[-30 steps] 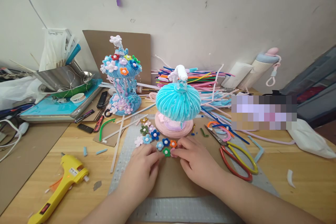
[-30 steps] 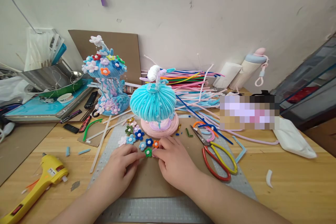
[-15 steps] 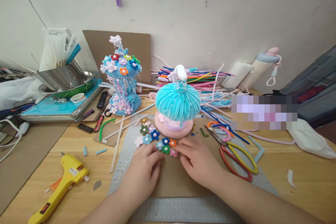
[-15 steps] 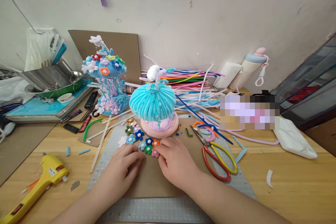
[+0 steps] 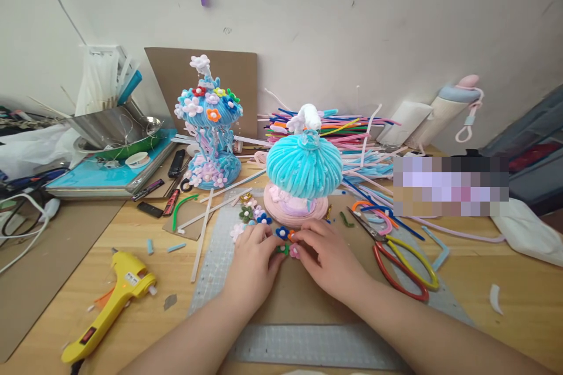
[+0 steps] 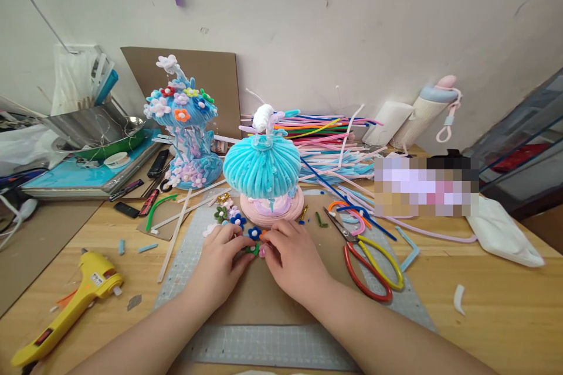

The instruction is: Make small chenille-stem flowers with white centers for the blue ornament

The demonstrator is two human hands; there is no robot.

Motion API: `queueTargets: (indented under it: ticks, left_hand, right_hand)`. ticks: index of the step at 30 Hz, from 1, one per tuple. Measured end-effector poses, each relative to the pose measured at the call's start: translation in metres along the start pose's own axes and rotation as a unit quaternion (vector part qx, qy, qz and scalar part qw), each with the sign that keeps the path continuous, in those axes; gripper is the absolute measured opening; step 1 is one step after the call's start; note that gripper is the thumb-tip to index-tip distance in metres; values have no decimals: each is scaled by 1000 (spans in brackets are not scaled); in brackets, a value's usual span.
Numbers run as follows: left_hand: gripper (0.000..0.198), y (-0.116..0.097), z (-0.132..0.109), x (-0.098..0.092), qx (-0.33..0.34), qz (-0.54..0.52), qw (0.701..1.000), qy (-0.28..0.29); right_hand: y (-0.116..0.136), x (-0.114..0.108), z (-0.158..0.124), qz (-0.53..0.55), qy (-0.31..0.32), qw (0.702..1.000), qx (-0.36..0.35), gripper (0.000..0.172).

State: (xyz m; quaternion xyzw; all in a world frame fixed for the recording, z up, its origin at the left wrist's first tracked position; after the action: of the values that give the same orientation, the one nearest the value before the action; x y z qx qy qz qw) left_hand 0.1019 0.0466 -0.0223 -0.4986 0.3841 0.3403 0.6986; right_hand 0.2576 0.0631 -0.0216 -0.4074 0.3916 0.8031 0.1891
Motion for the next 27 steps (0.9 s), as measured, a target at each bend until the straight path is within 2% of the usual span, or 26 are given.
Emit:
queueTargets:
  ticks: [4,12,17,23,27]
  left_hand:
    - [15,-3,-4,-4,23,-12,1000,0]
    - [19,-14,-13,-14,83,29,995,-41]
    - [17,-18,-17,-16,106,33,993,-45]
    - [16,-15,-14,-14,74,33,996,-43]
    - [13,-10,-8,-8,28,45,998,-29]
  right_hand:
    - [0,-1,0,19,4,1000,4,12]
    - [7,-3,1,84,7,996,-13,3]
    - [9,-6,1,82,7,996,-39,11]
    - [0,-13,2,61,-35,997,22,14]
    - [-6,-13,3,29,-31,998,45,18]
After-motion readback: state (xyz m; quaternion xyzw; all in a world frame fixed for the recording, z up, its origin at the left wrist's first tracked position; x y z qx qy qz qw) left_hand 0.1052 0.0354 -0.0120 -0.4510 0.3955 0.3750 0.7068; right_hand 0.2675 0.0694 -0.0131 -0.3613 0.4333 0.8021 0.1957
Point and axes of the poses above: each hand's wrist, its own z-axis towards the middle knuckle, its own x-axis out of the palm, y = z × x, the point moved 3 cm from there along z, towards the middle knuckle, and after that the axes turned 5 degrees about -x, right-handed, at the moved point
